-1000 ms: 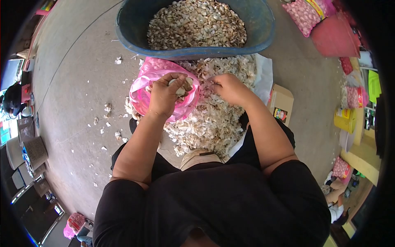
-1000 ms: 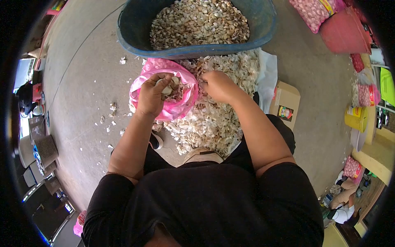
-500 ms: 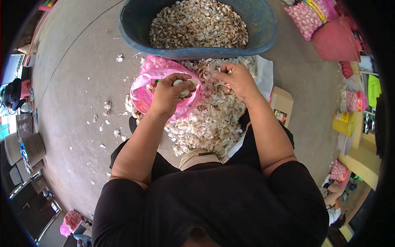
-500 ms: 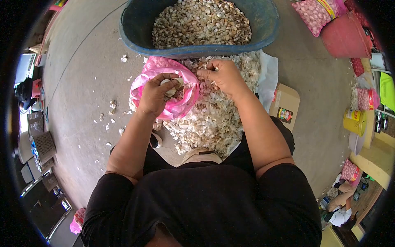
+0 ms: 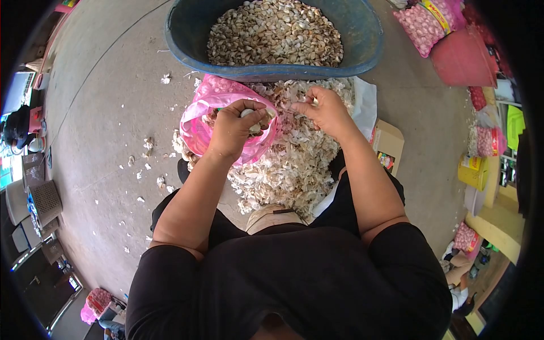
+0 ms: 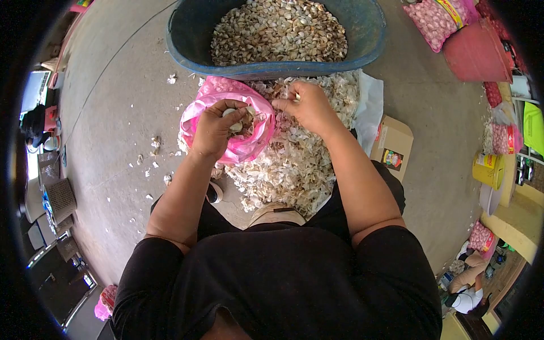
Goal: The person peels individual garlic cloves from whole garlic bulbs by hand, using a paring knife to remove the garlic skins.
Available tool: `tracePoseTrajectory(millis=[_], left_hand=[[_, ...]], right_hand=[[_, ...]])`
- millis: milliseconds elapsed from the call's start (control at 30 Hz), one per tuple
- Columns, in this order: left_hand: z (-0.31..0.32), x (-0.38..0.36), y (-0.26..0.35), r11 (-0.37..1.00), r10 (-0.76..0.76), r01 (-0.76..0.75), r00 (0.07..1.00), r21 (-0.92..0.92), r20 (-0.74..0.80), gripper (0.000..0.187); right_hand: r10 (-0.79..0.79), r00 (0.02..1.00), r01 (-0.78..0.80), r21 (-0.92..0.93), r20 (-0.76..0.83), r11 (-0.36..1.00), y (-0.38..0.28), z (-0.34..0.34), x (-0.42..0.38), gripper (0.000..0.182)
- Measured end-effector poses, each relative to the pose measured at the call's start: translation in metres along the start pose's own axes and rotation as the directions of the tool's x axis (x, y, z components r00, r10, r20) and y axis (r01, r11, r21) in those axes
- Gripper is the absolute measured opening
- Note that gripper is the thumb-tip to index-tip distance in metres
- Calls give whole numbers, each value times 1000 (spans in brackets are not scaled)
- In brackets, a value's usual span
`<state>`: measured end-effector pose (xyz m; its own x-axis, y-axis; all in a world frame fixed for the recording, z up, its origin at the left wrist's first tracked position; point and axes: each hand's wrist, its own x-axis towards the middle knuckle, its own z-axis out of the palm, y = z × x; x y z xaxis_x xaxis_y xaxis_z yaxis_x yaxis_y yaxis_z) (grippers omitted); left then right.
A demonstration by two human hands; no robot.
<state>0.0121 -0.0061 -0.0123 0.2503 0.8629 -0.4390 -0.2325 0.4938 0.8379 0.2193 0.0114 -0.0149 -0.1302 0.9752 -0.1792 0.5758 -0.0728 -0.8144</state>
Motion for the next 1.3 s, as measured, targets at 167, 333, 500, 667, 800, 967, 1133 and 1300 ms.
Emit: tracePoseTrajectory(millis=[167,333,500,667,800,967,1133,1300], left_hand=[[1,-2,1,1000,13,-13,1000,9,5,15],[4,-7,3,999,25,-25,1000,39,-11,15],[6,-12,4,999,32,-32,999,24,-6,15],[7,-17,3,1000,22,-22,999,-1,-29,13],[12,-21,3,995,68,-65,997,72,-47,11],[19,-25,5,926,105,-80,993,368,-46,10],[17,-21,2,888,155,-139,988,438,1,16],[8,-19,8,950,81,-65,996,306,-41,23]], right_hand=[[237,949,-302,380,209,875,-9,-3,-4,23],[187,927,-370,716,325,592,-2,-5,-5,14],[210,897,-437,712,388,550,-20,-4,-13,11],[224,868,-486,660,444,573,-13,0,-16,13],[286,838,-544,670,464,505,-9,16,-22,18],[330,741,-670,672,585,314,-16,39,-28,30],[286,703,-704,693,651,153,-13,44,-26,31],[287,738,-658,746,611,104,-16,49,-24,28]])
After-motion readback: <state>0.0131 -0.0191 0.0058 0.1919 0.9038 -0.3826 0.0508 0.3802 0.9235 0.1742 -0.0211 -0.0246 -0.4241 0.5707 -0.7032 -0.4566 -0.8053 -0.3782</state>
